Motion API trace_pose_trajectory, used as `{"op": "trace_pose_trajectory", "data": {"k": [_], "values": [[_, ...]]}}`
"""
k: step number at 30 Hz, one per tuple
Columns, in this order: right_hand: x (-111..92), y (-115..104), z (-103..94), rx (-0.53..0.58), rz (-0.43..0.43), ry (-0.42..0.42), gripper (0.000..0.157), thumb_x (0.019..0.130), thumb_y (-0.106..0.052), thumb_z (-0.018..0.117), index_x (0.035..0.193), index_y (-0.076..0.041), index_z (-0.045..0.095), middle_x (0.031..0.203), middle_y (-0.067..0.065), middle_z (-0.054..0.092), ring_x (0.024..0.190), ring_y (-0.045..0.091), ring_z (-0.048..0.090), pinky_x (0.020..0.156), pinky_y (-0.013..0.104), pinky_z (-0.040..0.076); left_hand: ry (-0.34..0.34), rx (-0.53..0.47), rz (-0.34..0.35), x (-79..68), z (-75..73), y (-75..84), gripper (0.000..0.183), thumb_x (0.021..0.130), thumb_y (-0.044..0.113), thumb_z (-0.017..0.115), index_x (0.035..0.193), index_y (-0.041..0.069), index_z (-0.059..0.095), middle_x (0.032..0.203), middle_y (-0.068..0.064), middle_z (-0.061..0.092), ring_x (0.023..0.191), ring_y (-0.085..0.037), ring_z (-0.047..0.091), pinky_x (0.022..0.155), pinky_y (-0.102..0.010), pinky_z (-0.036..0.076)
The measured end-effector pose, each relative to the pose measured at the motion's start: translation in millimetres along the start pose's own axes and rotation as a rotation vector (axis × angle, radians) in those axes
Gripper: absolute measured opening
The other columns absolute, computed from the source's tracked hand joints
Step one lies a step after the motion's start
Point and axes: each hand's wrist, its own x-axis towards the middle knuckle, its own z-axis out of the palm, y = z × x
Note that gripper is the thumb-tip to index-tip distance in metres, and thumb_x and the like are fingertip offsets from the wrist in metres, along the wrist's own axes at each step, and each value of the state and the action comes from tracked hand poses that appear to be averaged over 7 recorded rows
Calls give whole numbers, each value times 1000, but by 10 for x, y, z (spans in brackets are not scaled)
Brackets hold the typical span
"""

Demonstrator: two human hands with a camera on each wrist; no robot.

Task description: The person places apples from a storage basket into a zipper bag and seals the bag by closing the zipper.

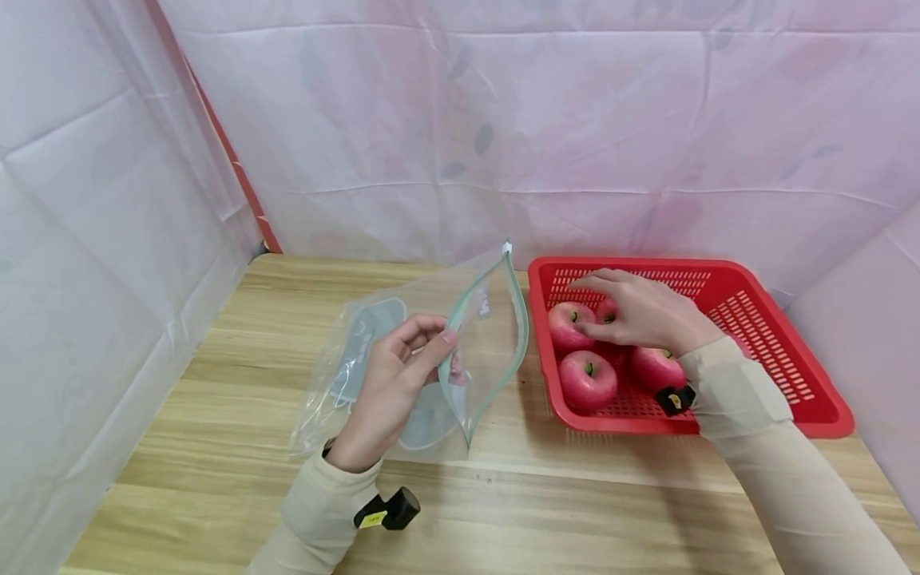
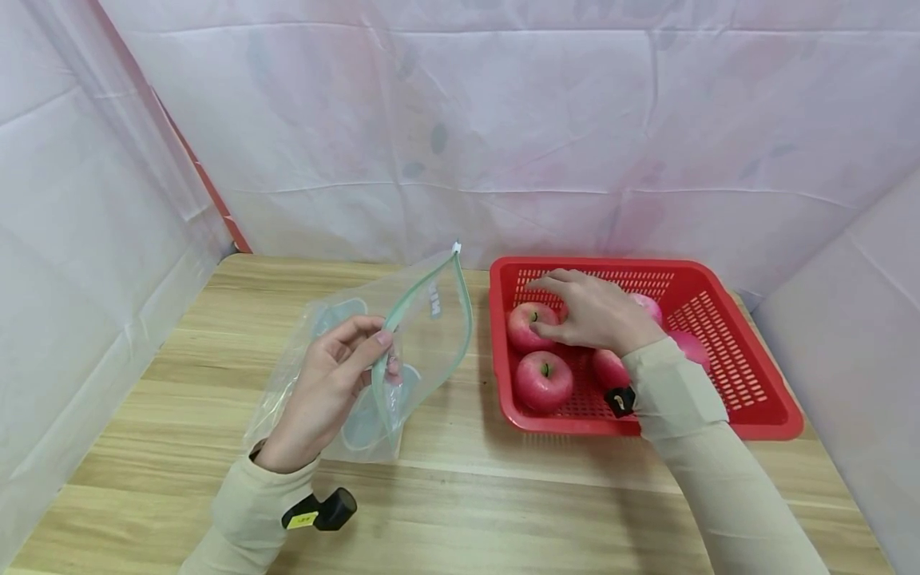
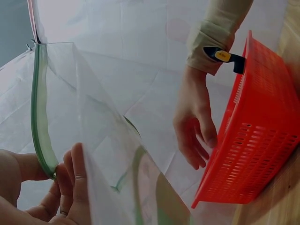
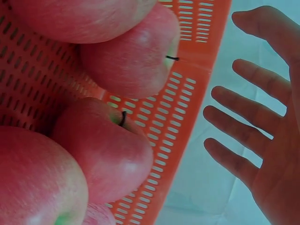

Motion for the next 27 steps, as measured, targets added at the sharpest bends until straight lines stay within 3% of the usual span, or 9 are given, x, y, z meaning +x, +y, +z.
{"op": "trace_pose_trajectory", "data": {"k": [7,16,27], "values": [[85,9,96,-5,-64,-37,61,87,-38,78,140,-13,60,142,17,56,131,39,54,104,60,47,1,-3,-5,-14,-1,-3,22,102,14,61,117,-3,59,85,-3,63,74,-15,65,75,-35,61],[147,26,186,7,-68,-85,61,84,-31,78,139,-12,61,144,23,53,133,44,50,106,62,45,13,-3,-19,-18,17,-25,21,101,11,62,117,-3,59,84,-3,64,71,-15,64,74,-34,60],[328,33,342,50,-122,-120,58,80,-26,80,132,-7,65,133,19,61,122,39,58,104,57,48,31,17,-15,-34,-12,-38,21,102,11,61,117,-3,58,84,-4,64,70,-14,64,75,-34,61]]}}
